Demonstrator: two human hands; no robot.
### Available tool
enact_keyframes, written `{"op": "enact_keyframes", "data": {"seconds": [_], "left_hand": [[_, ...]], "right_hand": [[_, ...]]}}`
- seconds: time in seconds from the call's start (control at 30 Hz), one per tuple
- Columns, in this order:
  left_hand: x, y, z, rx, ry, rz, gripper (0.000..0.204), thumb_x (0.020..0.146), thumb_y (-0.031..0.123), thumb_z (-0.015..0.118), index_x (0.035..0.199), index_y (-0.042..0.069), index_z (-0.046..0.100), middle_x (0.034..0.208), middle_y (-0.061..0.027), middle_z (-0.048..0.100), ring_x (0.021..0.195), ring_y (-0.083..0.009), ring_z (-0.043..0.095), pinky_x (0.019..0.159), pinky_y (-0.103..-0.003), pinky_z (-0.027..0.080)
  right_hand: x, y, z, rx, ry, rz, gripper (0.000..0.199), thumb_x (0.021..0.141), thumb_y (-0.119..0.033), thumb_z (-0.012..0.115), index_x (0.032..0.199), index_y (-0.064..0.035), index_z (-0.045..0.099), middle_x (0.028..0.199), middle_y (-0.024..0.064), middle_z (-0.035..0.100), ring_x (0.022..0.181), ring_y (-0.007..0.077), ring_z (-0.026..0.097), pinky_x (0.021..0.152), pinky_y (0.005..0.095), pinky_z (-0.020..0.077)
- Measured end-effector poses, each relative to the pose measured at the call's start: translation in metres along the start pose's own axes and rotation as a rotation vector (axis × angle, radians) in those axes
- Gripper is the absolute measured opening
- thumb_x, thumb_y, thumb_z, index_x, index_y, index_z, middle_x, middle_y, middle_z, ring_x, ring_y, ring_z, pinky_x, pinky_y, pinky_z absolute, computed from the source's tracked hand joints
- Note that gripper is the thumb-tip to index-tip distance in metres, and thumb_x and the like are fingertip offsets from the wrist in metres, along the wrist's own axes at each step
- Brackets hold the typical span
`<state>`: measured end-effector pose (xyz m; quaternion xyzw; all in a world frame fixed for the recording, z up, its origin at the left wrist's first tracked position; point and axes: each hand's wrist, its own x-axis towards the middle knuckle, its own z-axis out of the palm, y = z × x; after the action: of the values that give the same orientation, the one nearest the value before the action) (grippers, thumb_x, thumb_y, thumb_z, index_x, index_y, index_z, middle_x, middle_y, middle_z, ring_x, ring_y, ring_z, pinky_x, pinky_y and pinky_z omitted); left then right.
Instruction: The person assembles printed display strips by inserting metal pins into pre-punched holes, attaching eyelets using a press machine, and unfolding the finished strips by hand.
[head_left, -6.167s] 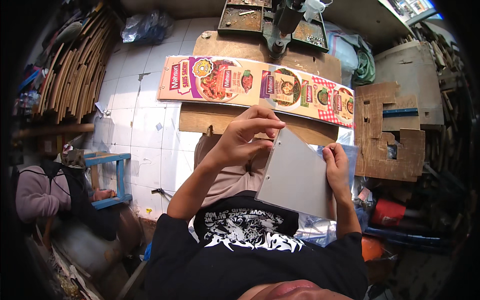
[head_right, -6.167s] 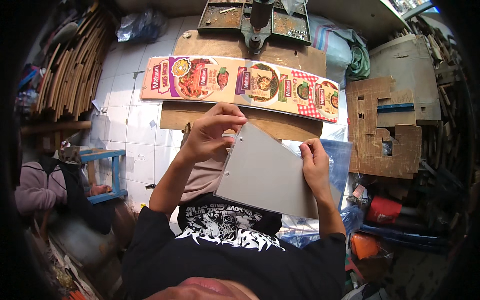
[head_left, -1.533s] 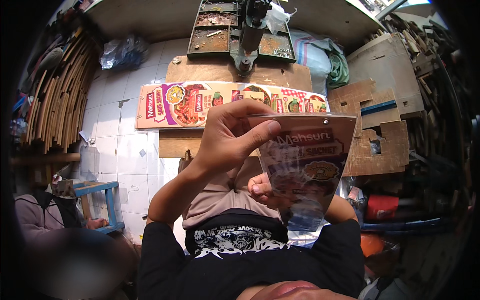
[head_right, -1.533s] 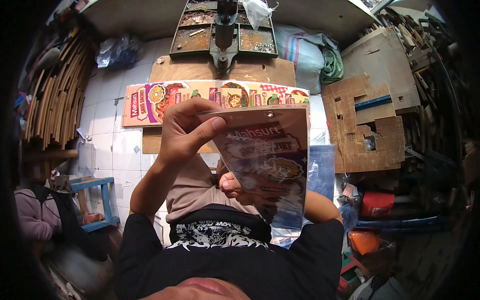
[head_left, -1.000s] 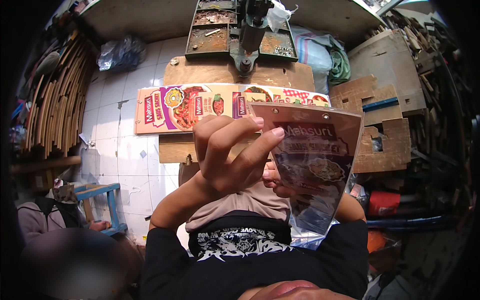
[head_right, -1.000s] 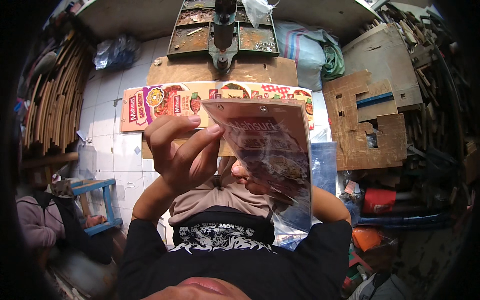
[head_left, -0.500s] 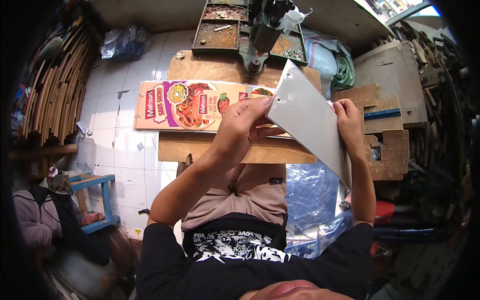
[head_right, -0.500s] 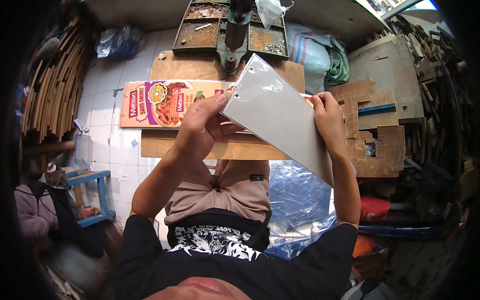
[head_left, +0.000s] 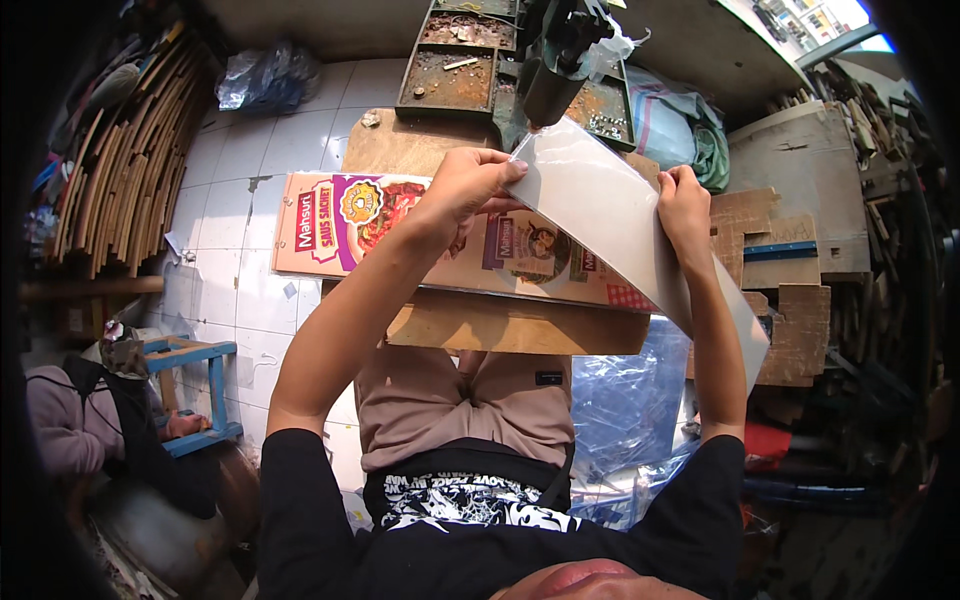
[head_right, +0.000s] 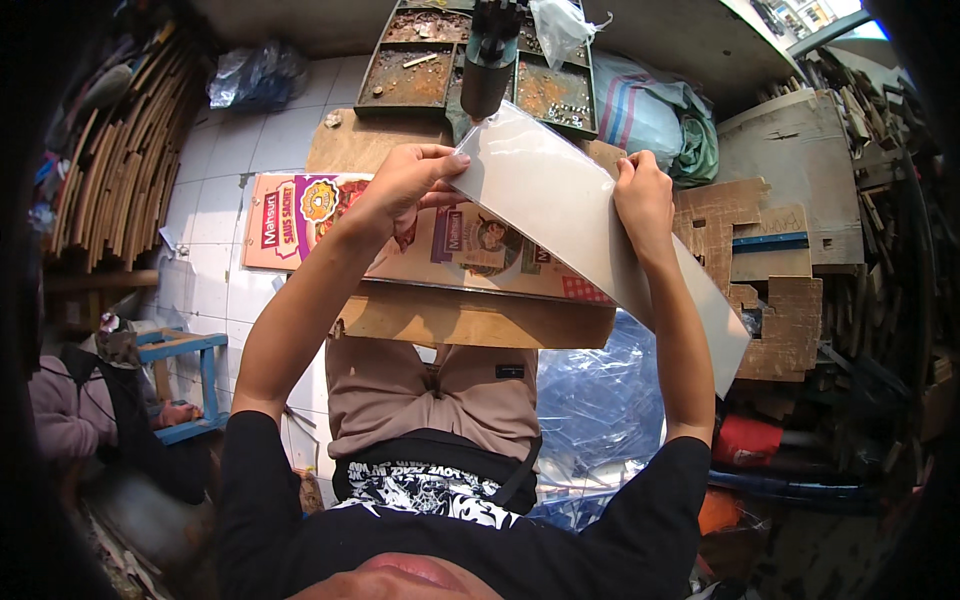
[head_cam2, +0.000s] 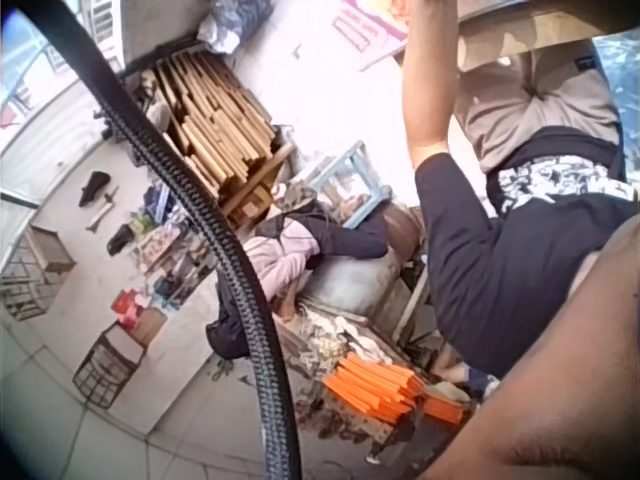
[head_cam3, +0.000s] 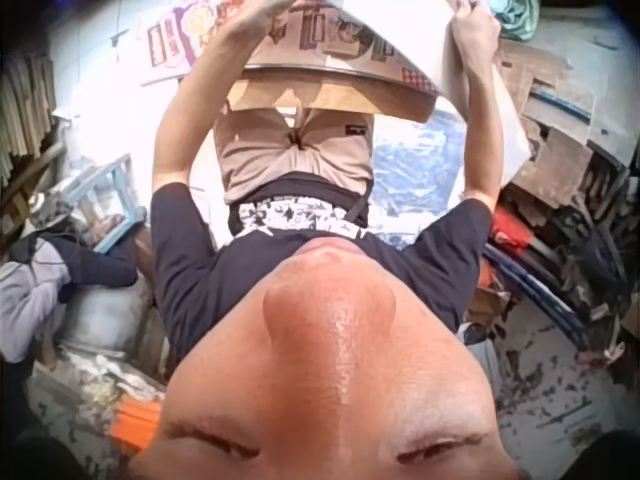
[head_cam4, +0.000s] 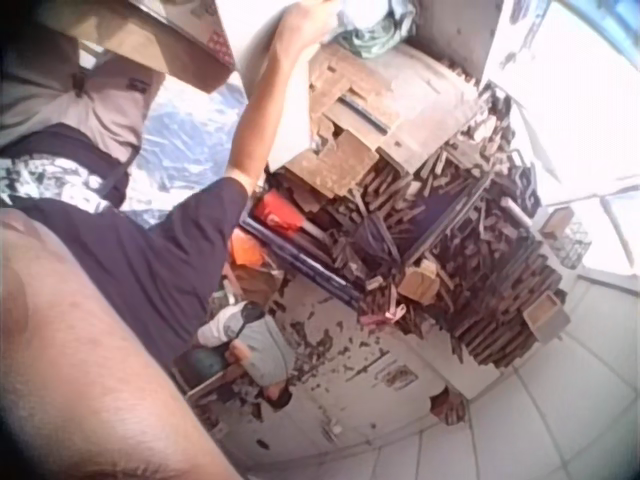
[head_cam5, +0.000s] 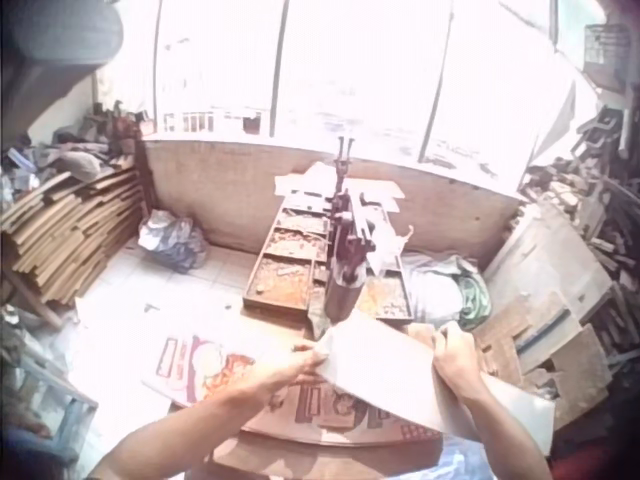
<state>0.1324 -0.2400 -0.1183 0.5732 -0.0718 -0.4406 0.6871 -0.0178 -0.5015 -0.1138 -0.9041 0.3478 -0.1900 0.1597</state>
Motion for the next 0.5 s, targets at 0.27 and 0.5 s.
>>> {"op": "enact_keyframes", "data": {"seconds": [0.27,0.5], "left_hand": [[0.011,0.001,-0.001,-0.080,-0.032,-0.017,0.022,0.087,0.010,0.065,0.104,-0.002,0.057,0.096,-0.0125,0.065,0.082,-0.0182,0.066,0.074,-0.028,0.059],[0.016,-0.006,0.002,-0.045,0.013,0.141,0.026,0.087,0.008,0.064,0.108,-0.003,0.052,0.097,-0.0137,0.064,0.085,-0.0186,0.066,0.074,-0.030,0.059]], "right_hand": [[0.012,0.005,0.003,-0.006,0.002,0.059,0.028,0.092,-0.028,0.054,0.101,-0.0028,0.063,0.093,0.0232,0.066,0.091,0.0410,0.063,0.078,0.0473,0.0484],[0.020,0.012,0.010,0.003,0.019,0.069,0.029,0.091,-0.028,0.054,0.101,-0.0029,0.063,0.093,0.0229,0.067,0.091,0.0406,0.064,0.079,0.0473,0.0485]]}}
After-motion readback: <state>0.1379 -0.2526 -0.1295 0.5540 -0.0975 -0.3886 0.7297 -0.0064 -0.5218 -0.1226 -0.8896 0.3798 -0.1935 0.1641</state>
